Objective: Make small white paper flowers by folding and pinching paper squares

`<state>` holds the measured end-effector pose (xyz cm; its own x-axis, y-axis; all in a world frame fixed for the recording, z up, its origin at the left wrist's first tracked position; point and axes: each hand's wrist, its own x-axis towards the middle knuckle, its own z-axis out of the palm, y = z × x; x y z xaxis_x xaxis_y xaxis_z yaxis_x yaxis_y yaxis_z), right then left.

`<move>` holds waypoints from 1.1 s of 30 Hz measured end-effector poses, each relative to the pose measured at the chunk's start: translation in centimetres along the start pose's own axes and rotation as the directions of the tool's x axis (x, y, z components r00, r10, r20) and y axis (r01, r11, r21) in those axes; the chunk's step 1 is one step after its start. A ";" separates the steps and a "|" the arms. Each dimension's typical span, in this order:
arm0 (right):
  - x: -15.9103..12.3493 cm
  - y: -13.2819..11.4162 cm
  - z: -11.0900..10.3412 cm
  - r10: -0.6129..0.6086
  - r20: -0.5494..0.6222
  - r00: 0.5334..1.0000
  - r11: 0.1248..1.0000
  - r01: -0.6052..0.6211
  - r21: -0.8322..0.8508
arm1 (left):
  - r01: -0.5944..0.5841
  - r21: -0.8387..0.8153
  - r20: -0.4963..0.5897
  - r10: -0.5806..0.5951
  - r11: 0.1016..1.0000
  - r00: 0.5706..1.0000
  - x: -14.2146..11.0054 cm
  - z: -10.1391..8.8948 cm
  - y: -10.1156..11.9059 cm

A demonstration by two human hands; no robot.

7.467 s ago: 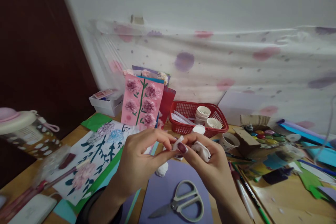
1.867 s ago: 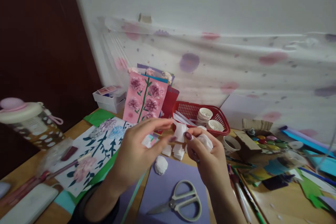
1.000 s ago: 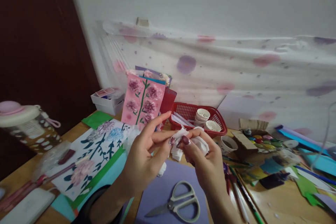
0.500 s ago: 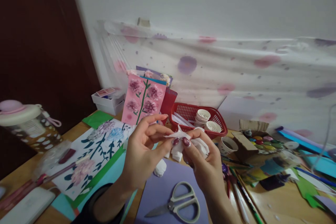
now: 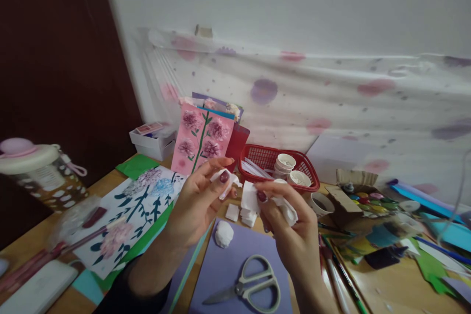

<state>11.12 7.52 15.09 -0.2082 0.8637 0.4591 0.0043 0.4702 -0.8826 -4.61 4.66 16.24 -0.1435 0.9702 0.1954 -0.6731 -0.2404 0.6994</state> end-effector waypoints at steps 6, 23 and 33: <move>-0.1 -0.4 -0.4 0.094 0.160 0.983 0.996 -0.094 -0.006 | -0.107 0.157 -0.029 0.113 0.982 0.993 -0.1 0.3 -0.5; 0.0 -1.5 0.4 -0.051 0.233 0.971 0.985 0.088 -0.149 | -0.090 0.270 -0.057 0.110 0.959 0.992 -0.2 0.2 -1.0; -0.4 -1.2 0.8 -0.067 0.171 0.983 0.989 0.088 -0.119 | -0.109 0.339 -0.072 0.142 0.934 0.987 -0.8 0.9 -1.0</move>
<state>10.39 6.48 15.84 -0.3721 0.7864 0.4931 0.1025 0.5628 -0.8202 -3.17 4.07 16.02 -0.2895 0.9261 0.2422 -0.3673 -0.3411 0.8653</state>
